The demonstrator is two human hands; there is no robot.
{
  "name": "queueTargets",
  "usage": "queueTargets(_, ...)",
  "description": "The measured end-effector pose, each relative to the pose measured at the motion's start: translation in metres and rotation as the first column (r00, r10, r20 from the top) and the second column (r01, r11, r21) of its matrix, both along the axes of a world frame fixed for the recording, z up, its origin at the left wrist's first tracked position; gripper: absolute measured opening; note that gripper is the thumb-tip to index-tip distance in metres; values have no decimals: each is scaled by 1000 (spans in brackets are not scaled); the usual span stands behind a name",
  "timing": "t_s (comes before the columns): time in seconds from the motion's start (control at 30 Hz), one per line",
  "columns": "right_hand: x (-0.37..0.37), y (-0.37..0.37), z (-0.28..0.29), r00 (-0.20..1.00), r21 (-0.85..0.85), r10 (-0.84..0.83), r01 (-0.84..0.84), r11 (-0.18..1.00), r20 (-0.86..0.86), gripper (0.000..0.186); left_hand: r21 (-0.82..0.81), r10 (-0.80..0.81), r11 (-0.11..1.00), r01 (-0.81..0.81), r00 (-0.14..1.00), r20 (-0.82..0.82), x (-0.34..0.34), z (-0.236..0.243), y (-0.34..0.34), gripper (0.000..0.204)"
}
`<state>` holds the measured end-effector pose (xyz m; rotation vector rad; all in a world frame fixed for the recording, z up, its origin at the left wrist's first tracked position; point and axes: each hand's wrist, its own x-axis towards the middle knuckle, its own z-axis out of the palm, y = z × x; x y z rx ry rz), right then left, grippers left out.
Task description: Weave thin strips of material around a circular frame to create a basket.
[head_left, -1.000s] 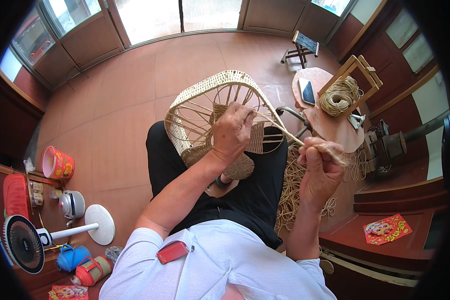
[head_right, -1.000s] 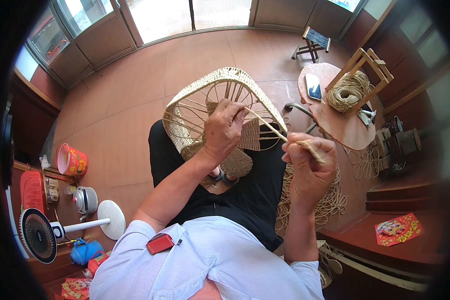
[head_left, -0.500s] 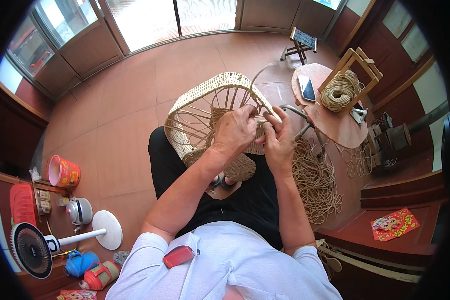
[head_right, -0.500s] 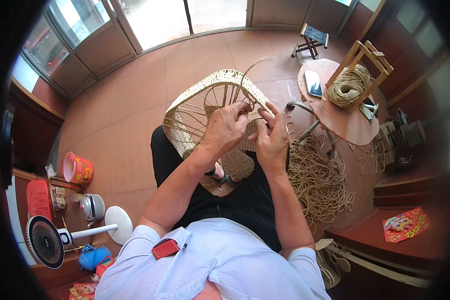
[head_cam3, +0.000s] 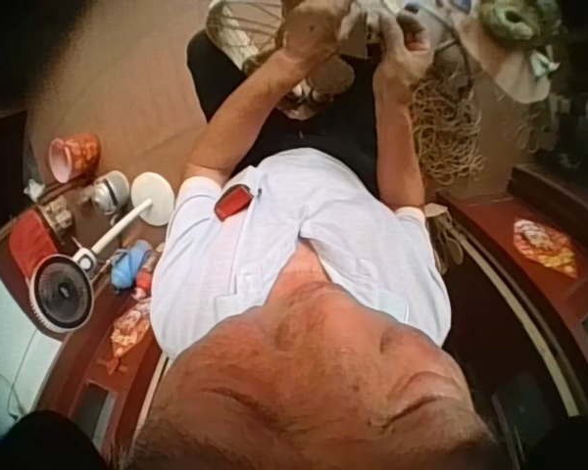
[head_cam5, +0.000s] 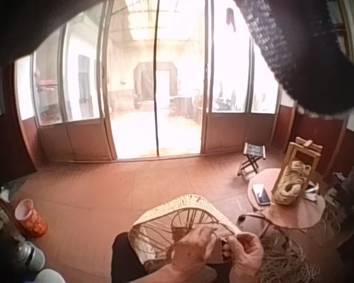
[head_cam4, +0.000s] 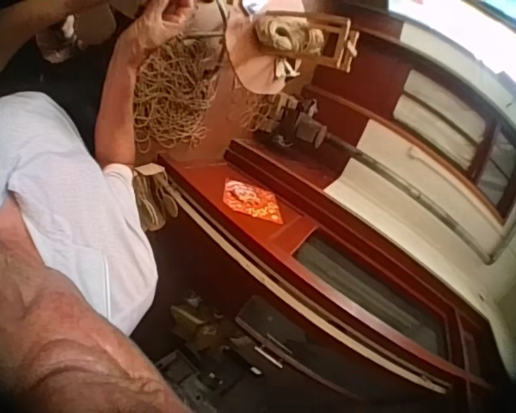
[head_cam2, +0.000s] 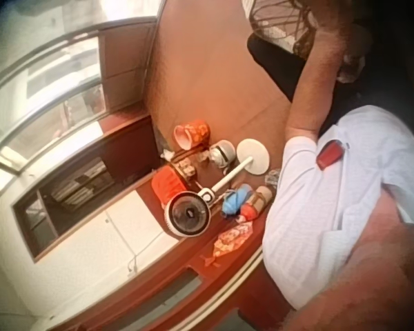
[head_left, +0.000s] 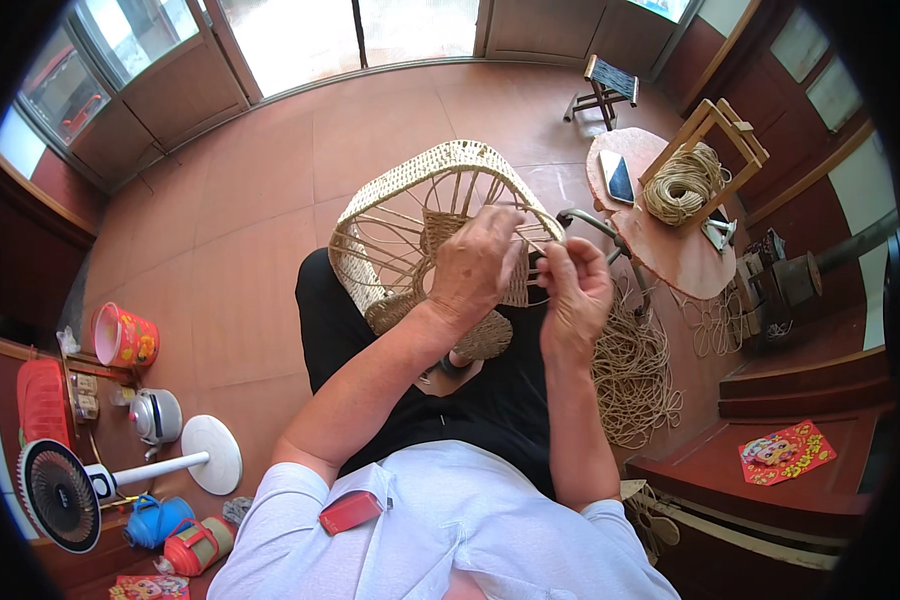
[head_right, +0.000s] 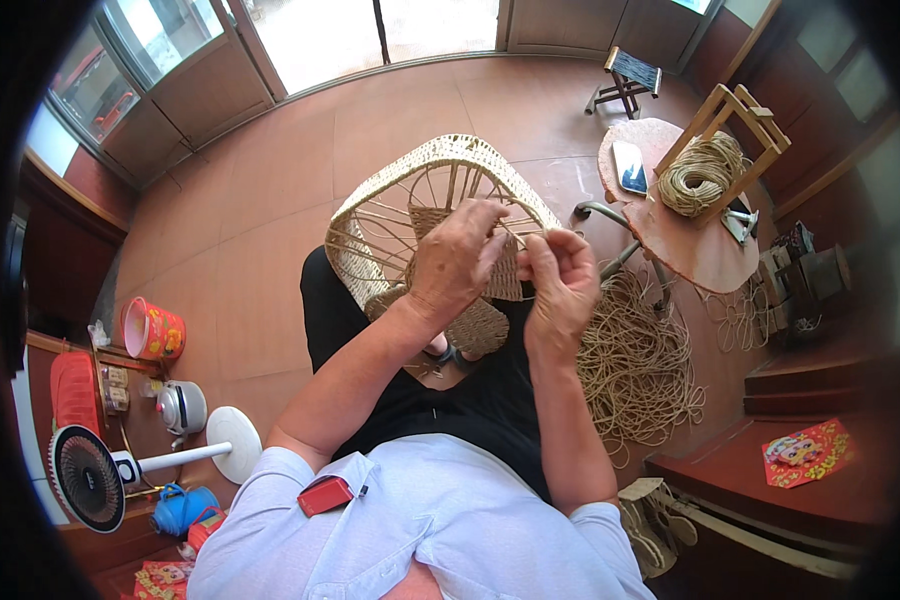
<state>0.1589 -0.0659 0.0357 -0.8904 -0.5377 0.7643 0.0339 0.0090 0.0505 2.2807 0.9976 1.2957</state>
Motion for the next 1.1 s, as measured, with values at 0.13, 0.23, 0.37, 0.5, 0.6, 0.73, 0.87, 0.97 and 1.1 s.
queueTargets(0.13, 14, -42, 41, 980, 121, -49, 26, 992, 191, 15, 193, -107, 976, 106, 994, -2, -1, -17, 6, 14)
queueTargets(0.23, 12, -62, 70, 945, 251, -153, 80, 965, 287, 16, -36, -107, 993, 116, 975, 195, -15, -16, -1, 10)
queueTargets(0.37, 10, -37, 52, 734, 159, -267, 215, 964, 624, 17, -399, 42, 907, 133, 915, 400, -31, -5, 4, 11)
queueTargets(0.5, 3, 4, 19, 318, 103, -162, 192, 976, 934, 25, -411, 93, 910, 47, 945, 313, -29, -2, 14, 12)
queueTargets(0.6, -9, 18, -3, 237, 47, -95, 201, 979, 967, 32, -402, 124, 915, -26, 968, 218, -26, 4, 19, 10)
queueTargets(0.73, -22, 26, -18, 228, -6, -47, 224, 975, 972, 43, -54, 85, 995, -79, 987, 133, -27, 2, 36, 7)
queueTargets(0.87, -25, 32, -8, 352, -67, 13, 142, 988, 936, 44, 365, 124, 927, -82, 988, -94, -25, 8, 48, 15)
queueTargets(0.97, -25, 37, -13, 454, -181, 116, 101, 978, 883, 40, 433, 163, 900, -55, 963, -216, -21, 11, 47, 15)
queueTargets(1.1, -32, 35, -12, 410, -121, 48, 152, 981, 911, 37, 380, 209, 920, -97, 941, -266, -18, 14, 36, 27)
